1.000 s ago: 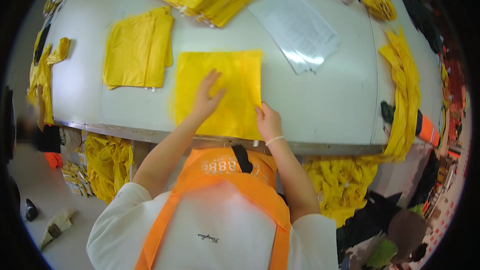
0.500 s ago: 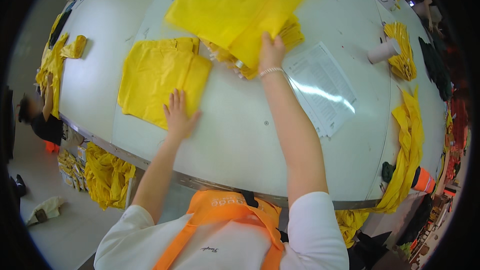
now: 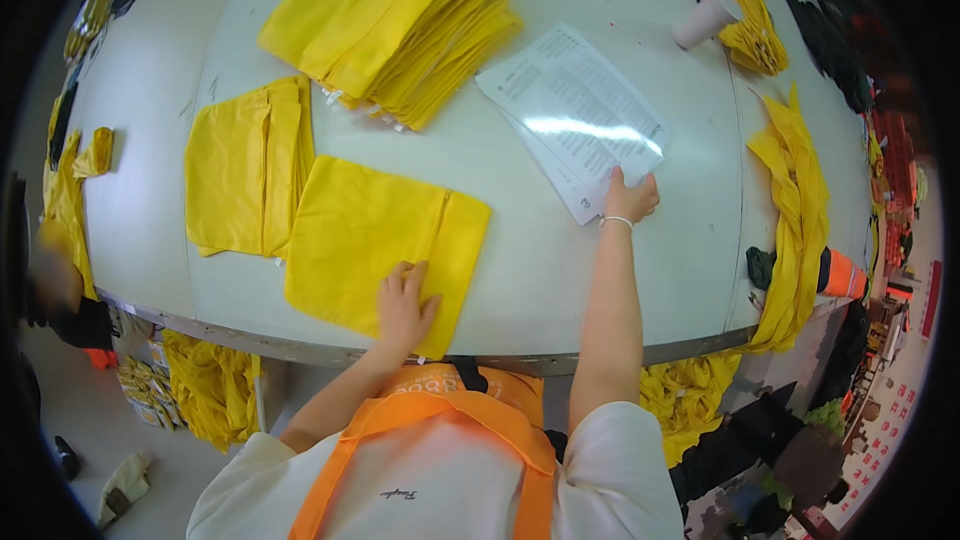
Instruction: The person folds yellow shirts on a table, inserts a paper document into each folded shirt, and stacks them. Another person is visible in the background also folding shirts.
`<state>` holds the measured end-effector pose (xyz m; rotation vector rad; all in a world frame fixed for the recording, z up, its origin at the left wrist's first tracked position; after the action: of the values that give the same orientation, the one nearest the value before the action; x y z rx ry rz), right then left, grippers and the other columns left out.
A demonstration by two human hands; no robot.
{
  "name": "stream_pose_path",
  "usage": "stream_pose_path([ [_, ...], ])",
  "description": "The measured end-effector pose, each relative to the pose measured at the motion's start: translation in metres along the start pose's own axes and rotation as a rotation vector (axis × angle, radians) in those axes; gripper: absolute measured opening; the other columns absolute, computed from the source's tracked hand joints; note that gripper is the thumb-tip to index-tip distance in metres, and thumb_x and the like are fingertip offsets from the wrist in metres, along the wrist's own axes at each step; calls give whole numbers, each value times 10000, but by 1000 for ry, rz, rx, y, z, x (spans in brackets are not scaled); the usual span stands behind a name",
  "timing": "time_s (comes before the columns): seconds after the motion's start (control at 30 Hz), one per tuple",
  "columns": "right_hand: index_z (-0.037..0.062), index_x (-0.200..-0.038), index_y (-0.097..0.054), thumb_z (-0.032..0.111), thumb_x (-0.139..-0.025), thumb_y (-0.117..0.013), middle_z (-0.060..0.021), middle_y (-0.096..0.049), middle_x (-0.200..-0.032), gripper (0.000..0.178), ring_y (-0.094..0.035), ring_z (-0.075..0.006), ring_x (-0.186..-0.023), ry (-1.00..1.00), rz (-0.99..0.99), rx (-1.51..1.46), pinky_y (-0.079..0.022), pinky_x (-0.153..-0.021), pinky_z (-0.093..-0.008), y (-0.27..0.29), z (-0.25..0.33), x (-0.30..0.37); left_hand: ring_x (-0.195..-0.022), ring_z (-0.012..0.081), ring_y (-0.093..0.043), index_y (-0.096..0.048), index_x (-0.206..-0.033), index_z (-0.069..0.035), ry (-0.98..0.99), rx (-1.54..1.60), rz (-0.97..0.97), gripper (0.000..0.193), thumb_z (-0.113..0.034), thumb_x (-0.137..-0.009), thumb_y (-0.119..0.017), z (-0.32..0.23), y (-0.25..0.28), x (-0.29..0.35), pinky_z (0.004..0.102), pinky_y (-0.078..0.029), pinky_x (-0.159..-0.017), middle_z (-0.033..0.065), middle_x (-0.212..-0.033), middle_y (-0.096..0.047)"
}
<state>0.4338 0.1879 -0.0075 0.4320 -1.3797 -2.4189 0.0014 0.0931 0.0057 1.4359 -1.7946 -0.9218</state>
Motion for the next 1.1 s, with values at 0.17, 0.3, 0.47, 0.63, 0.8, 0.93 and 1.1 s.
stream_pose_path([
  [0.17, -7, -934, -611, 303, -636, -803, -131, -625, -860, 471, -596, -262, -767, -88, 241, -303, -492, -751, -345, -19, -55, -42, -943, 323, -511, -530, -1130, -71, -52, -5, -124, 356, -171, -800, -621, -2, 12, -2, 400, -425, -788, 143, -1047, -523],
  [0.3, 22, -770, -655, 406, -738, -702, -124, -660, -781, 388, -633, -294, -718, 63, 359, 59, -509, -702, -378, -3, -25, -45, -916, 353, -513, -533, -1082, -50, 17, 64, -147, 303, -136, -803, -613, 10, 8, 1, 408, -432, -779, 169, -999, -532],
  [0.47, 18, -848, -662, 437, -877, -495, -191, -652, -882, 452, -632, -352, -849, 558, 408, 616, -495, -716, -437, 3, 19, -27, -884, 327, -521, -534, -1025, -53, -21, 26, -195, 250, -160, -814, -614, 5, 10, 2, 399, -442, -737, 141, -927, -538],
  [0.63, 9, -931, -640, 349, -906, -478, -192, -646, -903, 377, -621, -328, -841, 494, 330, 265, -485, -737, -399, 38, 43, -40, -855, 322, -532, -536, -949, -51, 46, -31, -220, 230, -217, -817, -625, 6, 5, -6, 399, -447, -724, 130, -885, -563],
  [0.8, -20, -1022, -602, 127, -899, -496, -104, -643, -932, 219, -608, -223, -853, 372, 258, -840, -468, -768, -323, 98, 28, -18, -850, 298, -557, -533, -888, -56, 141, -50, -164, 254, -276, -810, -634, 27, -2, -11, 397, -459, -705, 116, -880, -587],
  [0.93, -52, -1185, -493, 89, -909, -500, -92, -574, -1130, 311, -559, -183, -1003, -150, 829, -1291, -445, -867, -321, 91, -37, 52, -858, 284, -565, -537, -881, -60, 134, -29, -126, 255, -287, -813, -633, 23, 5, -9, 383, -461, -708, 104, -869, -592],
  [1.1, -34, -1167, -514, 97, -900, -526, -90, -583, -1131, 298, -569, -171, -990, -283, 1109, -1040, -460, -849, -321, 81, -140, 138, -856, 304, -574, -546, -901, -51, 81, 65, -97, 268, -308, -841, -594, 12, 11, -11, 385, -461, -718, 125, -875, -599],
])
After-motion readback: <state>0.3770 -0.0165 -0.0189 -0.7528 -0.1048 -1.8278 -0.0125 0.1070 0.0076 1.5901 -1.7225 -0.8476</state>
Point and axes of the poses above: each hand's wrist, its own x-axis away from the middle knuckle, its own y-axis out of the back of the hand, z = x × y, the point moved 10 cm from there along -x, towards the middle knuckle
